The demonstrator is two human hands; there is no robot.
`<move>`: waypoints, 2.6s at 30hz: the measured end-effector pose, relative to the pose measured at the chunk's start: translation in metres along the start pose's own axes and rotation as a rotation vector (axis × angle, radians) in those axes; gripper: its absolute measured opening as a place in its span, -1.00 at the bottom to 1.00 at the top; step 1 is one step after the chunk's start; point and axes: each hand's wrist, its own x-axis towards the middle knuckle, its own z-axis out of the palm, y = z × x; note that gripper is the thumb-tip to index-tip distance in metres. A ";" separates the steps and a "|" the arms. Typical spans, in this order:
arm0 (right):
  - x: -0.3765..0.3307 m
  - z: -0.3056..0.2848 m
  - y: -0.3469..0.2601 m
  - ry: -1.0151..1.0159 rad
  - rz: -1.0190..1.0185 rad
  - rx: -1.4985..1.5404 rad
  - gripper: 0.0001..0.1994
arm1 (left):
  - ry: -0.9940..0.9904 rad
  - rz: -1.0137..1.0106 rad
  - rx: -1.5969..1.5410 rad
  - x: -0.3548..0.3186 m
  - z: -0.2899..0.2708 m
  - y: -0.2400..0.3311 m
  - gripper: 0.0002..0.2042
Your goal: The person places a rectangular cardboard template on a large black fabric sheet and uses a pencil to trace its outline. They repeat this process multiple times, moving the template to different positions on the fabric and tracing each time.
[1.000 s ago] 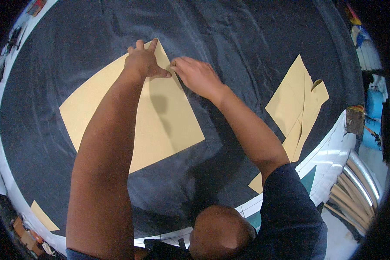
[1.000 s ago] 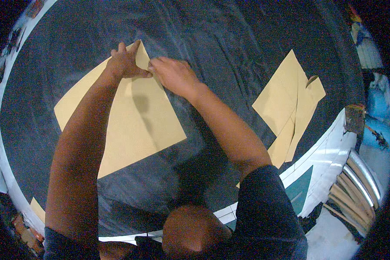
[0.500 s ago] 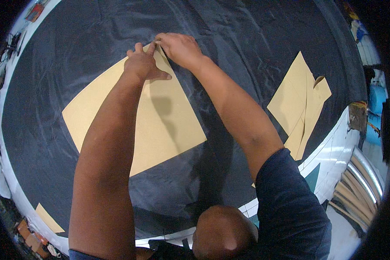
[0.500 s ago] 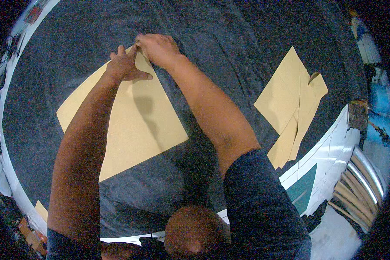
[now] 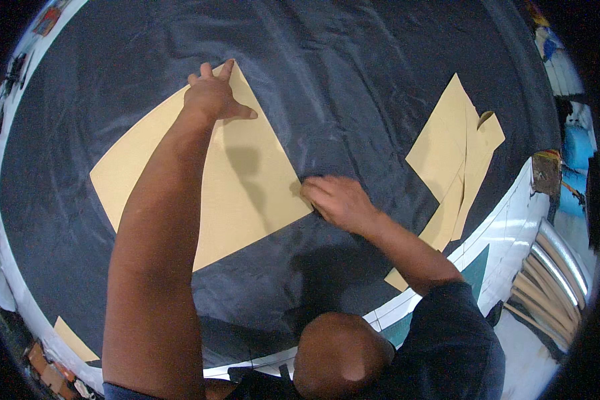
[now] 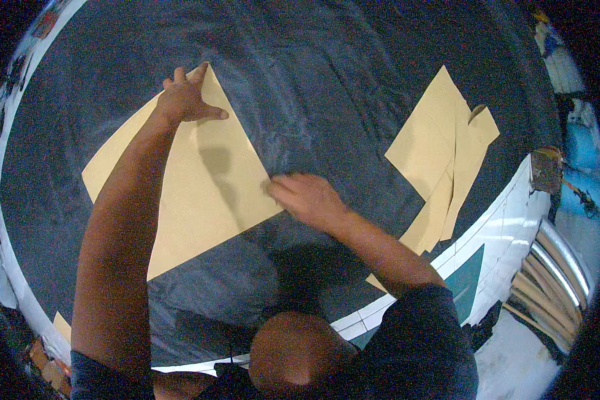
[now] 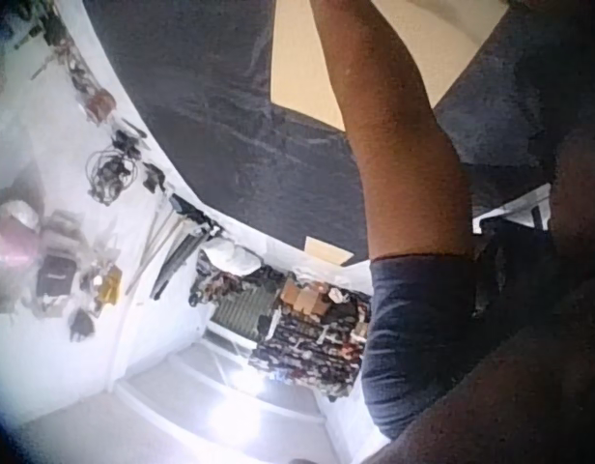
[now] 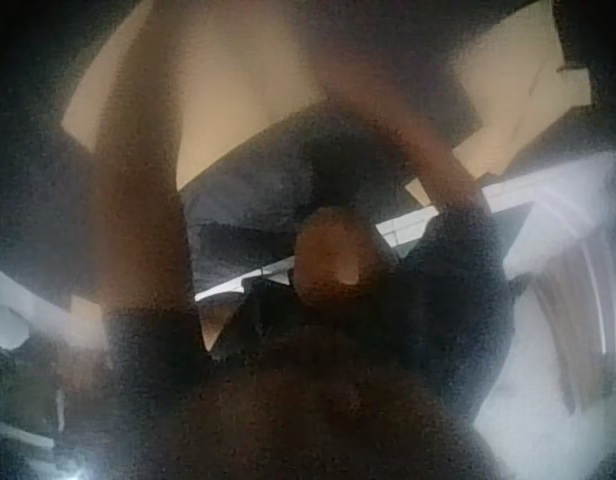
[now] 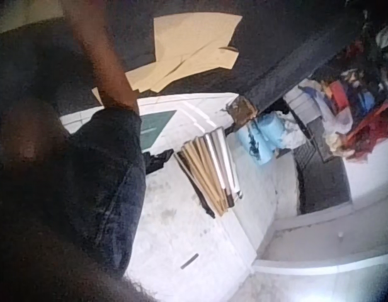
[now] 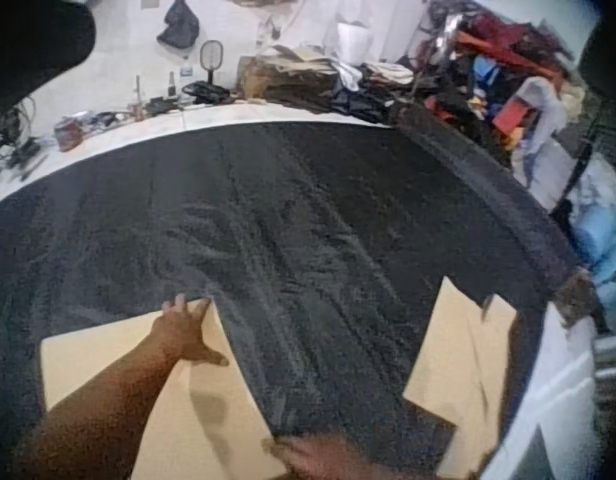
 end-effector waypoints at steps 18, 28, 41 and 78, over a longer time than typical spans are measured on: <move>-0.042 0.048 -0.009 0.410 0.519 -0.064 -0.75 | 0.484 0.146 -0.330 -0.193 0.108 -0.018 -0.34; -0.036 0.047 -0.011 0.405 0.498 -0.088 -0.74 | 0.249 -0.355 -0.169 -0.247 0.157 -0.082 -0.20; -0.037 0.047 -0.010 0.391 0.532 -0.161 -0.73 | 0.804 -0.152 -0.344 -0.032 0.030 -0.188 -0.34; 0.156 -0.009 -0.029 0.167 0.290 -0.195 -0.67 | 0.550 -0.888 -0.436 -0.368 0.212 -0.301 -0.40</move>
